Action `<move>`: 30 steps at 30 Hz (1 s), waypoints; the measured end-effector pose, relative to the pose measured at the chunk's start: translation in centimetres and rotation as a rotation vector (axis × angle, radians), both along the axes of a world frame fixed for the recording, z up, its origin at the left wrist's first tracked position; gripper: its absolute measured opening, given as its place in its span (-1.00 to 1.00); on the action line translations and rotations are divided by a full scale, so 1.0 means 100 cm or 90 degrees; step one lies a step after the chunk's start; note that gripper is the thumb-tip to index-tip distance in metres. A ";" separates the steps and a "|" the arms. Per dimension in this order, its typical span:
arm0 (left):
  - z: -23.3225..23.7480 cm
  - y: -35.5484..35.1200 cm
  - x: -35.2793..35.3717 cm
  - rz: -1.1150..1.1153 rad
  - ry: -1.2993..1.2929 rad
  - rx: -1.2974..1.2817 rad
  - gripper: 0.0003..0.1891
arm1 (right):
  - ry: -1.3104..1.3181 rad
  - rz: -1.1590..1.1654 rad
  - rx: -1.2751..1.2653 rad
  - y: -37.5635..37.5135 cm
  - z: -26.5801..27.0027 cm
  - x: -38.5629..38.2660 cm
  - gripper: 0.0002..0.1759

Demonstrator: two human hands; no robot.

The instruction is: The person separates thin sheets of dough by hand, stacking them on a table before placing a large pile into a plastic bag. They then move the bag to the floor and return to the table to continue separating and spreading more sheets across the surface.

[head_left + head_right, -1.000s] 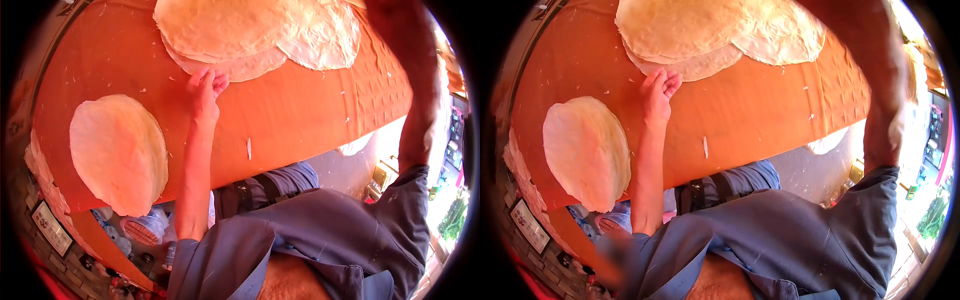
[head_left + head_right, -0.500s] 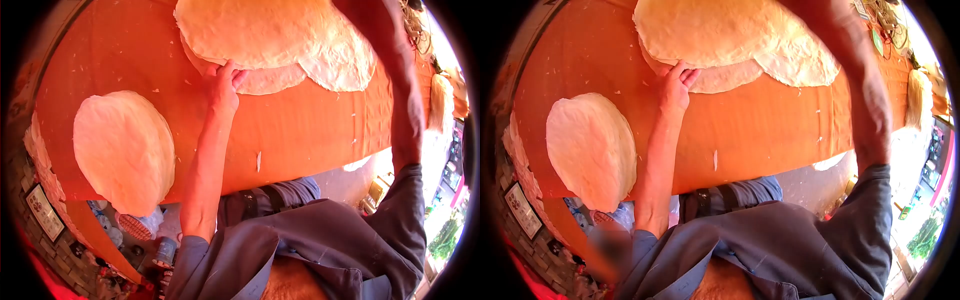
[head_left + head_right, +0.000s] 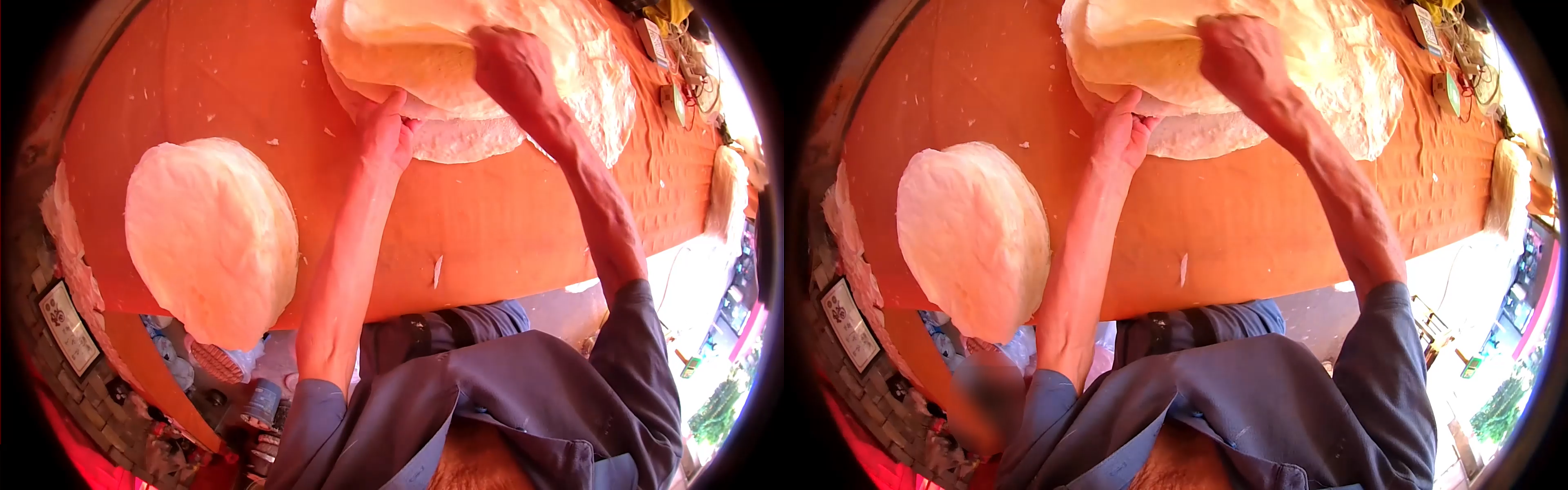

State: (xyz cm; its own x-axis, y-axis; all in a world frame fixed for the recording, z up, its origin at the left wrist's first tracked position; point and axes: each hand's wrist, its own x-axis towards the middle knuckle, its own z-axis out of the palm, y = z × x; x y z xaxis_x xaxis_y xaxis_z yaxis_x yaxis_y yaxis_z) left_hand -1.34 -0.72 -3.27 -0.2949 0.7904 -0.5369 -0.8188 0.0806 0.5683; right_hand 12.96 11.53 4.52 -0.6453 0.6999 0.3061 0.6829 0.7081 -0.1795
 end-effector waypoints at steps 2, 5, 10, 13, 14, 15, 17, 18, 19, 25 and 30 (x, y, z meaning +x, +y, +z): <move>0.006 0.007 0.000 0.001 0.021 -0.026 -0.60 | -0.064 0.038 -0.023 -0.011 -0.007 -0.025 -0.89; -0.004 0.008 -0.008 -0.023 -0.024 -0.012 -0.58 | 0.034 0.076 -0.088 -0.029 -0.057 -0.033 -0.95; -0.001 0.012 -0.008 -0.021 -0.028 -0.004 -0.61 | -0.022 0.082 -0.151 -0.016 -0.032 -0.053 -0.88; -0.002 0.019 -0.019 -0.056 -0.026 0.000 -0.64 | 0.080 0.160 -0.289 -0.025 -0.024 -0.049 -0.64; -0.001 0.018 -0.024 -0.074 -0.018 -0.022 -0.65 | 0.114 0.138 -0.242 -0.031 -0.025 -0.040 -0.59; 0.002 0.015 -0.026 -0.090 -0.011 -0.049 -0.66 | 0.146 0.117 -0.199 -0.038 -0.032 -0.032 -0.55; 0.007 0.016 -0.018 -0.076 -0.018 -0.043 -0.69 | 0.197 0.075 -0.069 -0.043 -0.046 -0.022 -0.62; 0.015 0.020 -0.012 -0.069 -0.021 -0.038 -0.70 | 0.180 0.064 -0.079 -0.044 -0.047 -0.017 -0.64; 0.029 0.020 -0.005 -0.032 -0.017 -0.048 -0.73 | 0.166 0.055 -0.084 -0.043 -0.046 -0.015 -0.65; 0.084 -0.043 0.046 -0.054 -0.053 0.096 -0.57 | 0.177 -0.001 -0.261 -0.079 0.058 0.024 -0.89; 0.065 -0.127 0.066 -0.091 -0.138 0.020 -0.53 | -0.012 -0.113 -0.283 -0.047 0.075 0.081 -0.71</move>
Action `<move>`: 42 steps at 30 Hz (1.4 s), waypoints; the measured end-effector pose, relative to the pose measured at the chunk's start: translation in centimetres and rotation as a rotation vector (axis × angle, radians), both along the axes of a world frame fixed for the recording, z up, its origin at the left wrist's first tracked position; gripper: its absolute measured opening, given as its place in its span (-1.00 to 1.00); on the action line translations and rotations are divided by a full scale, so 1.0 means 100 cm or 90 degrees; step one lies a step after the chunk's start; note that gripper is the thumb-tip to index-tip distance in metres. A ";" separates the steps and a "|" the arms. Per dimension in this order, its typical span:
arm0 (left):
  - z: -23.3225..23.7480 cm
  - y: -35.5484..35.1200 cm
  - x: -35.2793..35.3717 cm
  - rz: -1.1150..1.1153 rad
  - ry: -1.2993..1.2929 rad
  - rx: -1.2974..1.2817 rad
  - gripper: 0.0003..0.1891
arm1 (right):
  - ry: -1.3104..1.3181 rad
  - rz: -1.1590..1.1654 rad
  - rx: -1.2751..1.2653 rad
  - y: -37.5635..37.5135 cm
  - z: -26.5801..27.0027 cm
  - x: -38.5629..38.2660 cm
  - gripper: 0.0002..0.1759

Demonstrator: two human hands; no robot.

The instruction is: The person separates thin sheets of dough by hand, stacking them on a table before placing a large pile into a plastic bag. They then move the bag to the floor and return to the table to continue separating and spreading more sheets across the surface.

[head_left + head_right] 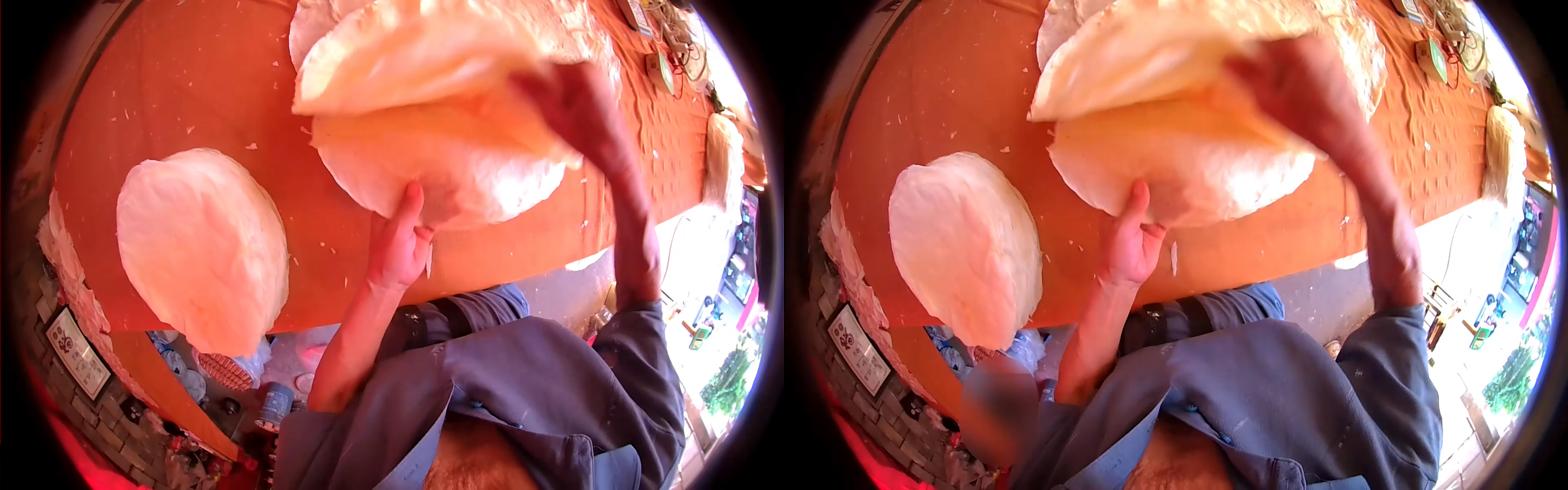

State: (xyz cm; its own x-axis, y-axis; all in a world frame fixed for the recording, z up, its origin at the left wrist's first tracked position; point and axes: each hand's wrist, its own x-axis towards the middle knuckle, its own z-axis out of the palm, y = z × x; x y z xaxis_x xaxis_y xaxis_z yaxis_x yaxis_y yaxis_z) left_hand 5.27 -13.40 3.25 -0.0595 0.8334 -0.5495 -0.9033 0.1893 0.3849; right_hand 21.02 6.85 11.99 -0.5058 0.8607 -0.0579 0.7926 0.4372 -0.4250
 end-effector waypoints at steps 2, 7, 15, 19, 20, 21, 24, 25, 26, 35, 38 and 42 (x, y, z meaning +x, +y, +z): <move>-0.019 -0.024 0.000 -0.009 0.016 -0.080 -0.53 | -0.119 -0.179 0.048 0.042 0.023 0.023 -0.71; -0.054 -0.052 -0.001 -0.012 0.055 -0.129 -0.55 | -0.061 -0.130 0.576 0.049 0.124 0.007 -0.62; -0.025 -0.055 0.007 0.021 0.057 -0.069 -0.57 | -0.128 0.257 0.278 -0.051 0.016 -0.015 -0.92; -0.029 -0.066 0.011 -0.007 0.119 -0.084 -0.51 | -0.071 0.285 0.003 -0.113 -0.070 -0.030 -0.94; -0.030 -0.066 0.012 0.010 0.115 -0.064 -0.50 | -0.063 0.284 0.013 -0.119 -0.070 -0.030 -0.93; -0.030 -0.065 0.016 0.027 0.111 -0.045 -0.50 | -0.055 0.284 0.021 -0.124 -0.066 -0.032 -0.92; -0.043 -0.075 0.018 -0.017 0.120 -0.019 -0.49 | -0.026 0.286 0.025 -0.135 -0.053 -0.049 -0.96; -0.051 -0.078 0.018 -0.043 0.129 -0.011 -0.48 | 0.005 0.289 0.037 -0.146 -0.066 -0.054 -0.95; -0.057 -0.081 0.018 -0.034 0.133 -0.024 -0.46 | -0.005 0.295 -0.021 -0.157 -0.083 -0.054 -0.85; -0.024 -0.080 0.012 -0.008 0.078 0.082 -0.41 | 0.007 0.303 0.143 -0.188 -0.089 -0.001 -0.38; -0.037 -0.077 0.008 0.024 0.153 0.051 -0.44 | 0.019 0.259 -0.018 -0.181 -0.086 -0.017 -0.46; -0.020 -0.058 -0.001 0.063 0.159 0.155 -0.39 | 0.089 0.337 0.021 -0.135 -0.064 -0.021 -0.74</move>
State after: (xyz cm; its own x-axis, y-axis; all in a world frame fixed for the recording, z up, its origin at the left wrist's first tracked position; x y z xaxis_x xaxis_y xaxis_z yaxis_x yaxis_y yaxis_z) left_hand 5.20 -19.19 1.20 -0.2545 0.9216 -0.2930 -0.7847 -0.0197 0.6196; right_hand 18.89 -6.66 5.63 -0.8712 0.4868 0.0643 0.3973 0.7758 -0.4902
